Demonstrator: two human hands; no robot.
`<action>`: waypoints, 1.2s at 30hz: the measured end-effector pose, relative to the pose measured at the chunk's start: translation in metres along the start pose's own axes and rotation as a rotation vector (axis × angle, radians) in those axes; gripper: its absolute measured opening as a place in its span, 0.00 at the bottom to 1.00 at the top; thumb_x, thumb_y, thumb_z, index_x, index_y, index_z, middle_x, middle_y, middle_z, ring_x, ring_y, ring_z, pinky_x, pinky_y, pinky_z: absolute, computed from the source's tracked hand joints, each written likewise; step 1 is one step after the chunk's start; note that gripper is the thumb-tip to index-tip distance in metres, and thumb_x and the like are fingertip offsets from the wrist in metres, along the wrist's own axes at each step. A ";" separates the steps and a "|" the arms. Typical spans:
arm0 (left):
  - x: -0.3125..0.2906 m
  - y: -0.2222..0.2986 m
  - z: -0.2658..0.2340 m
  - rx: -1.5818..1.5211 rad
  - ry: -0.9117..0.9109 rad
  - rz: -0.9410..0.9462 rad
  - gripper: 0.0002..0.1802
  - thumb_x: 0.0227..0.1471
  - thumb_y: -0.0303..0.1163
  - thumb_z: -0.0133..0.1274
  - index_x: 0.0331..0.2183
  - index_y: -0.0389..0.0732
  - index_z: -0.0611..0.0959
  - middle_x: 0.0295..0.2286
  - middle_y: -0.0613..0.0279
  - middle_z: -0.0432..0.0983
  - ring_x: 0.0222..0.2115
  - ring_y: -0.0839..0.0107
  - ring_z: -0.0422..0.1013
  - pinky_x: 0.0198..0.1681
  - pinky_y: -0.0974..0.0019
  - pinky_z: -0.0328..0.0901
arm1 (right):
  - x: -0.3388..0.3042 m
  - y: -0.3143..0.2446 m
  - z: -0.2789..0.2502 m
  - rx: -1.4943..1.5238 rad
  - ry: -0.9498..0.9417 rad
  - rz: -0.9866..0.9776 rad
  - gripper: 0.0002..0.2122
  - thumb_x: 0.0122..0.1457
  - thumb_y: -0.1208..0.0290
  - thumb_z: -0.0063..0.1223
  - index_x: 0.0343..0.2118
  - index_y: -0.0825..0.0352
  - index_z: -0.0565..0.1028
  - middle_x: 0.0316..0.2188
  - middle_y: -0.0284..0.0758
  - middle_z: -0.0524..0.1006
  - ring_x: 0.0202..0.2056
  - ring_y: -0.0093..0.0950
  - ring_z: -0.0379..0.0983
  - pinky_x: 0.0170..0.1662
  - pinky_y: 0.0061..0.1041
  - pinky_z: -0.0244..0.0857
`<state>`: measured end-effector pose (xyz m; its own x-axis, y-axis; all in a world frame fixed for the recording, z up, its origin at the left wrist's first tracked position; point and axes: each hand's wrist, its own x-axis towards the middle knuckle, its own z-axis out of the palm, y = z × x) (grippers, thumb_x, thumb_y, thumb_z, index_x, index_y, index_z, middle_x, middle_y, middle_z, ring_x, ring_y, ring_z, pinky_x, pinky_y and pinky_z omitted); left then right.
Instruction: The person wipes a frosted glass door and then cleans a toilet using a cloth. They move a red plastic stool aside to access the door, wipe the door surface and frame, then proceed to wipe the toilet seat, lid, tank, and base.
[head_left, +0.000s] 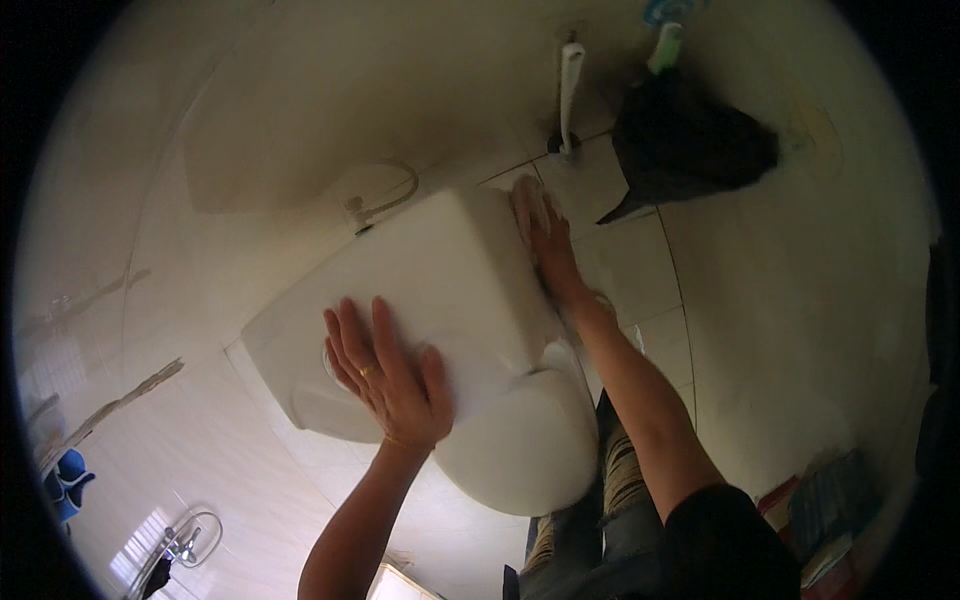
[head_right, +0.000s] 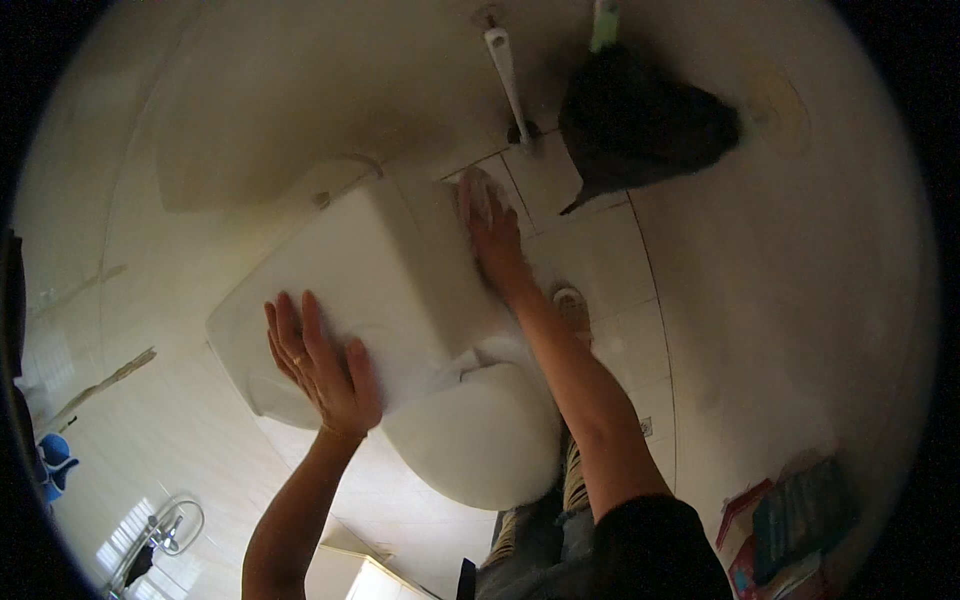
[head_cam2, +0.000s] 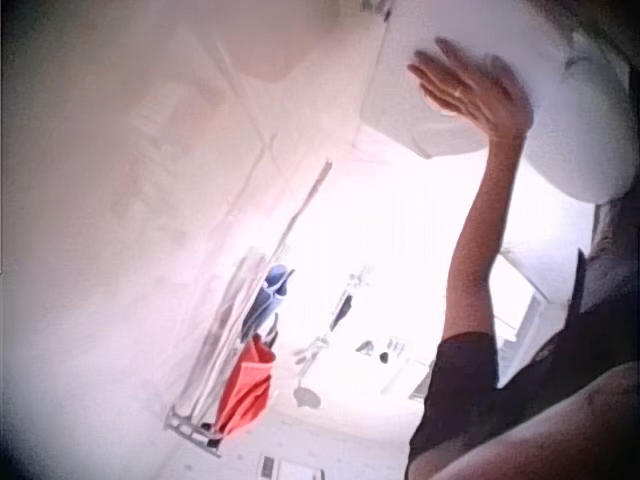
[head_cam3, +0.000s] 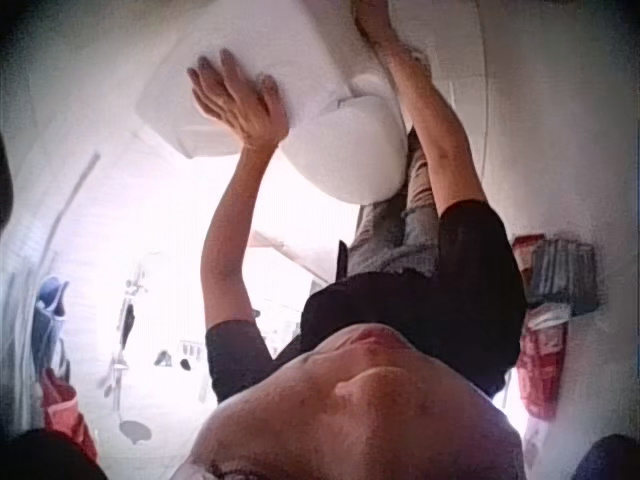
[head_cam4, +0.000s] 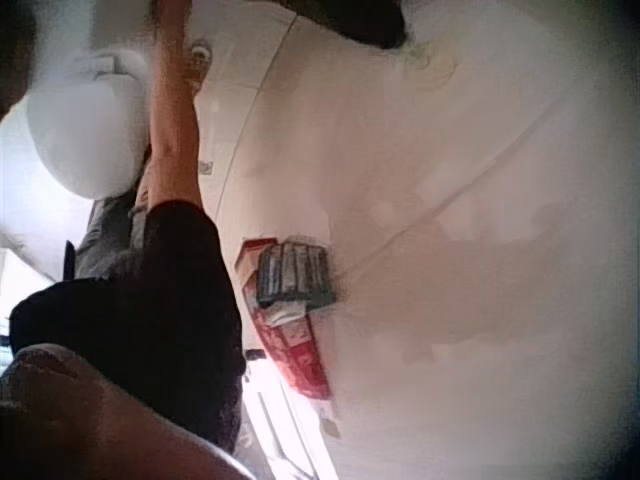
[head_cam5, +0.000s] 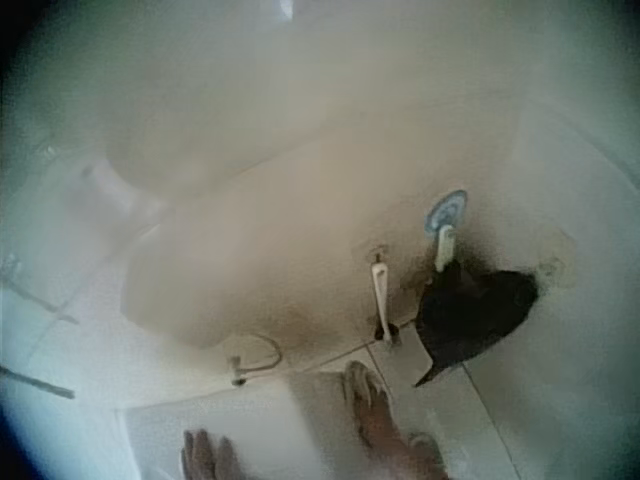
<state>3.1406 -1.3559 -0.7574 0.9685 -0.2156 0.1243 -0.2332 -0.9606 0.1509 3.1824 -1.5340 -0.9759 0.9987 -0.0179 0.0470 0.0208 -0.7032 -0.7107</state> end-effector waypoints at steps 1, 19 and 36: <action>0.001 -0.002 -0.001 -0.008 -0.024 0.002 0.33 0.51 0.42 0.38 0.54 0.32 0.58 0.55 0.38 0.45 0.57 0.43 0.39 0.55 0.42 0.34 | -0.011 -0.003 -0.002 -0.002 -0.030 0.014 0.26 0.54 0.74 0.42 0.58 0.63 0.54 0.59 0.46 0.50 0.58 0.46 0.46 0.54 0.41 0.49; -0.002 -0.005 -0.001 -0.025 -0.110 -0.048 0.36 0.49 0.46 0.34 0.54 0.31 0.56 0.53 0.30 0.44 0.55 0.37 0.43 0.55 0.39 0.36 | 0.105 0.057 0.060 1.290 -0.628 0.918 0.27 0.54 0.49 0.43 0.52 0.63 0.66 0.48 0.41 0.68 0.47 0.34 0.65 0.51 0.32 0.57; 0.000 -0.003 0.001 -0.043 -0.102 -0.060 0.35 0.47 0.41 0.37 0.54 0.32 0.56 0.54 0.32 0.45 0.56 0.38 0.41 0.55 0.40 0.34 | -0.084 0.085 0.017 0.134 -0.897 0.617 0.30 0.58 0.50 0.33 0.57 0.68 0.53 0.55 0.42 0.58 0.54 0.35 0.57 0.52 0.35 0.55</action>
<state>3.1413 -1.3526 -0.7586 0.9841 -0.1773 0.0133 -0.1765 -0.9643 0.1976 3.1015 -1.5804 -1.0522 0.5080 0.2215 -0.8324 -0.5438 -0.6669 -0.5094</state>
